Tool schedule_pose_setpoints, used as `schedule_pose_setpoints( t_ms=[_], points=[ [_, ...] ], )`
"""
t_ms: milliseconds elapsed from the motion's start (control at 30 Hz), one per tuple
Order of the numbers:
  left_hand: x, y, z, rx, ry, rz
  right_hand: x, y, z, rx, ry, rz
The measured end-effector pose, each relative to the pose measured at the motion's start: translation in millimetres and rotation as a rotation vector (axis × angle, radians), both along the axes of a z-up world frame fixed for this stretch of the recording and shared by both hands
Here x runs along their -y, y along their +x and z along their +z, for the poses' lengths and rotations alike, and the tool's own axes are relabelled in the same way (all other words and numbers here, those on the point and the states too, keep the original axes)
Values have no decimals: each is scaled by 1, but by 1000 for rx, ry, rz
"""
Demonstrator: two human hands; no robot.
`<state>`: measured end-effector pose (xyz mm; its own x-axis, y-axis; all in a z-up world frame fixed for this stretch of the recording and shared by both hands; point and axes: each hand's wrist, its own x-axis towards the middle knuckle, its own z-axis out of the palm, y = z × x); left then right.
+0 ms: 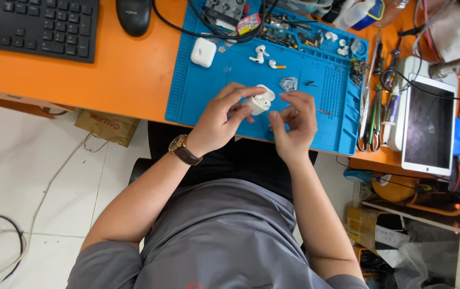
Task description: The person places white wireless earbuds into a charging case, closes the case, then opens it again to remove and reposition the earbuds. The hands repeatedly adjust the earbuds inside the case and briefly lift the case for inspection.
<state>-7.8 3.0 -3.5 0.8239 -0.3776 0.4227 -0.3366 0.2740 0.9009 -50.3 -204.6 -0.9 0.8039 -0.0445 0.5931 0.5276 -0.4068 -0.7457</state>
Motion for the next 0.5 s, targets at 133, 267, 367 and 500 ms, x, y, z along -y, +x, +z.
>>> schedule_pose_setpoints(
  t_ms=[133,267,367,500],
  points=[
    [-2,-1,2,13,29,-66,2,-3,5,-57,32,97],
    [-2,1,2,10,64,-109,0,-4,13,-92,62,107],
    [-1,2,1,-10,82,-134,2,-5,12,-165,70,155],
    [0,5,4,-1,118,-130,1,-3,11,-270,134,159]
  ],
)
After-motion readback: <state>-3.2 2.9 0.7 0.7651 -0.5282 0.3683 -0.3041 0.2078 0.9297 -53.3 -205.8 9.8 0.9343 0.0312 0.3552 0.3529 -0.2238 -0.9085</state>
